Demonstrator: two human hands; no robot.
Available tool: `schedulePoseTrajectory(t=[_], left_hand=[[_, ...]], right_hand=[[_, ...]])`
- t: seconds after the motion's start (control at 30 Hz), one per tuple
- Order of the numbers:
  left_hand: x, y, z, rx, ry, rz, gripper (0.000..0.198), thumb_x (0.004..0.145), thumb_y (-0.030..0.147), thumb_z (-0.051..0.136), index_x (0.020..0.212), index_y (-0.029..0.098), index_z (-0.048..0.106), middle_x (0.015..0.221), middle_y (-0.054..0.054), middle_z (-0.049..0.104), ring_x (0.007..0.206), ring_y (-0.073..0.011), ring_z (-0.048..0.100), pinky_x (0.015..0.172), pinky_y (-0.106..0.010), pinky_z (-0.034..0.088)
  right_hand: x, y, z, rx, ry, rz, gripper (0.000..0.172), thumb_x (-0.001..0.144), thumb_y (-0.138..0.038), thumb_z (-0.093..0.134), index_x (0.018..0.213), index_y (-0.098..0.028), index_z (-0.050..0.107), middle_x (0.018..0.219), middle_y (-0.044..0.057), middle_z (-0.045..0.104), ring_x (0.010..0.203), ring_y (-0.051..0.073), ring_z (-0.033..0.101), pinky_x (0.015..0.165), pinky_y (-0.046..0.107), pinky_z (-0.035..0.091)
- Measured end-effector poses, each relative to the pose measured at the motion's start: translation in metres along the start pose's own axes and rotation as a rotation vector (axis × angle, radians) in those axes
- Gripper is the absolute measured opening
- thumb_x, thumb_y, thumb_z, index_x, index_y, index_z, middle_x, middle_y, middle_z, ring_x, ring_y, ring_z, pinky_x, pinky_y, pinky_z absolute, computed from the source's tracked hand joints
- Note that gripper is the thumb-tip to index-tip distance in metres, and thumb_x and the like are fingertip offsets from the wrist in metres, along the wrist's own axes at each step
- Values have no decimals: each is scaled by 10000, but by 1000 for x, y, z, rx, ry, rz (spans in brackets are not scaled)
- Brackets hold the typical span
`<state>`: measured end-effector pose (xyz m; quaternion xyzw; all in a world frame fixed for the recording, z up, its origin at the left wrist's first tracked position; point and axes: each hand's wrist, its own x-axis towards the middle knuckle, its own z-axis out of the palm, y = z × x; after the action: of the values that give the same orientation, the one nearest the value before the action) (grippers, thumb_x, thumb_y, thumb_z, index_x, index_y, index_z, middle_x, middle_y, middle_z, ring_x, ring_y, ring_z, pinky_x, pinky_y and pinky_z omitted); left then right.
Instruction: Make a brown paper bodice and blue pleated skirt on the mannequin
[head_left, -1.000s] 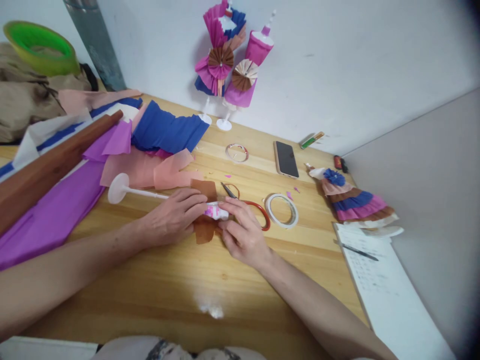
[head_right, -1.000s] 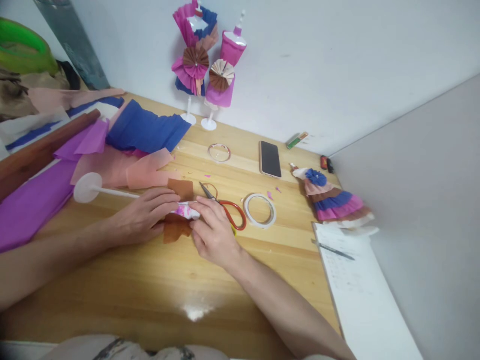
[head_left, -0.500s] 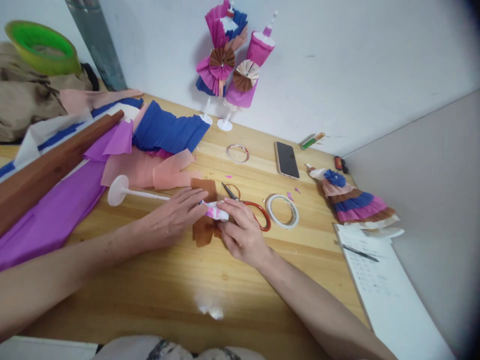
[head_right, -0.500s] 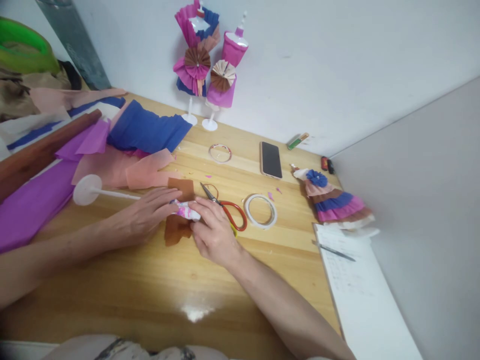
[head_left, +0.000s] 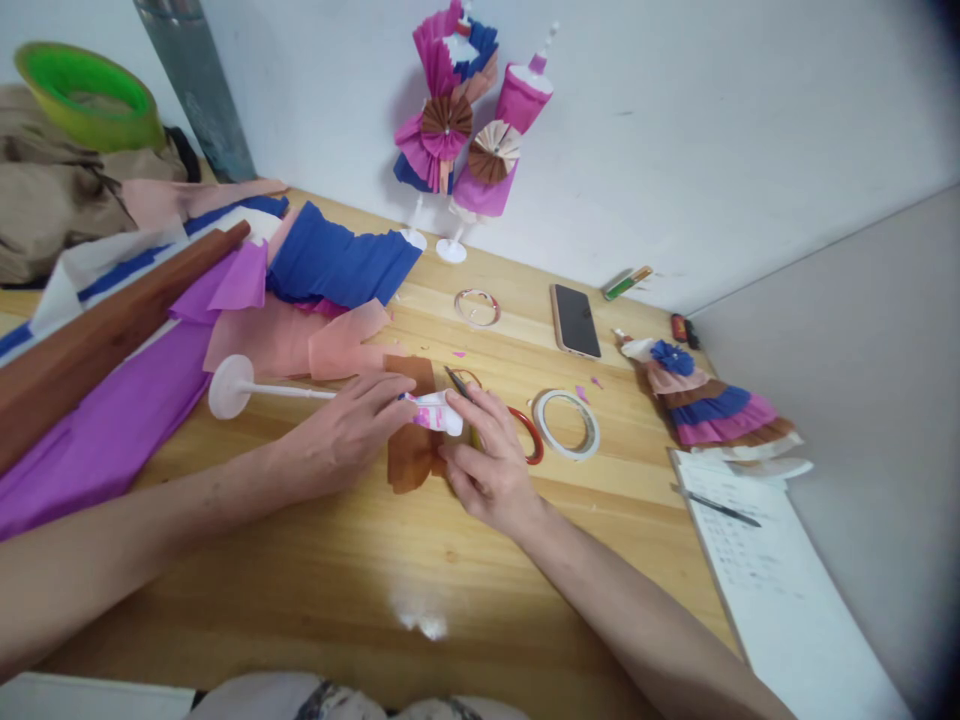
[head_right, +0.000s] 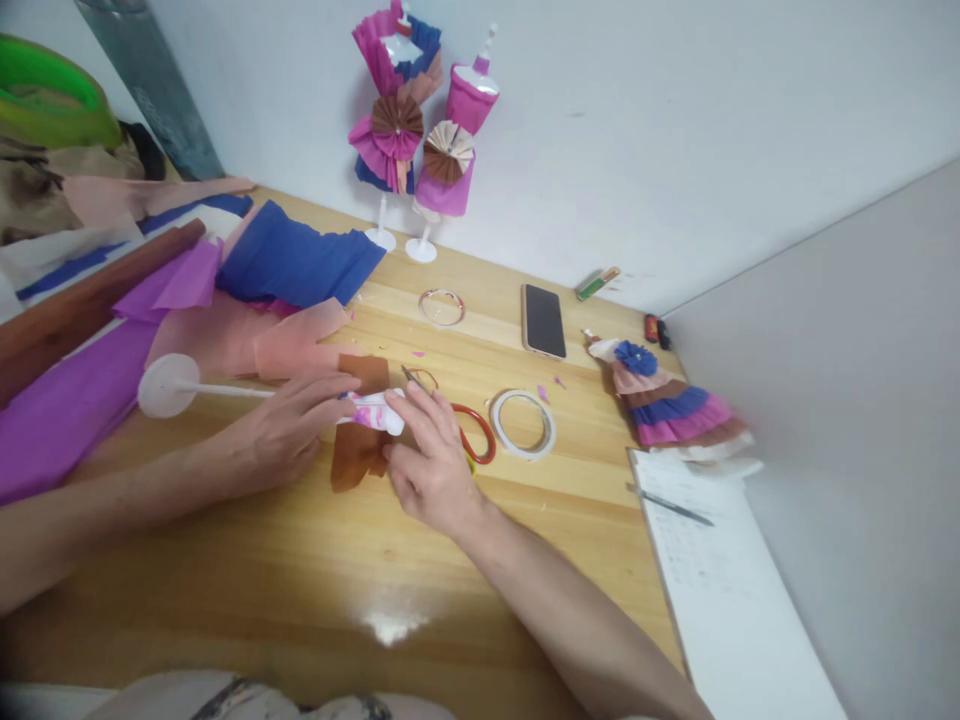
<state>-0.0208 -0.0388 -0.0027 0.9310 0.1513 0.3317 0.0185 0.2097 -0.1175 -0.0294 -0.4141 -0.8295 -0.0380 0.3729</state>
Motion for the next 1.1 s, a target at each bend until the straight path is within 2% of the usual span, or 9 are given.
schedulePoseTrajectory(t=[0.27,0.43,0.6,0.83,1.0,1.1], left_hand=[[-7,9,1,-33,-102,-14,447,778,-57,373,1166,131,490,1158,-173,630,1158,-275,600,974,-474,560],[-11,8,2,-64,-171,-29,509,749,-57,403,1222,117,480,1293,-210,571,1278,-307,525,1056,-528,503],[-6,9,-1,-53,-194,-23,469,764,-44,403,1198,123,464,1203,-176,590,1204,-294,561,1043,-511,516],[1,13,-2,-19,-130,-34,286,815,20,483,1080,127,494,1080,-163,613,1128,-302,583,980,-498,548],[-1,10,2,-9,-108,-17,321,825,2,462,1116,126,514,1072,-149,619,1084,-275,591,971,-479,551],[-4,7,7,-33,-27,-25,341,859,4,451,1152,165,519,1088,-122,619,1074,-238,594,968,-448,550]], right_hand=[[-1,2,0,55,-7,18,129,816,-87,629,840,-199,688,1473,120,536,1424,343,430,1091,620,445],[2,3,0,103,-2,38,132,818,-82,615,837,-190,688,1449,127,553,1410,339,450,1077,594,475],[3,3,-1,175,7,89,139,808,-71,610,823,-186,688,1429,134,565,1404,335,457,1088,579,473],[2,3,-2,189,-8,131,159,808,-71,601,840,-203,684,1413,130,579,1394,331,475,1071,591,481],[2,4,-1,202,17,146,167,790,-60,617,833,-206,686,1396,130,593,1377,323,495,1072,572,485],[3,3,-1,204,22,146,171,785,-52,609,828,-199,684,1379,141,605,1367,323,508,1063,563,491]])
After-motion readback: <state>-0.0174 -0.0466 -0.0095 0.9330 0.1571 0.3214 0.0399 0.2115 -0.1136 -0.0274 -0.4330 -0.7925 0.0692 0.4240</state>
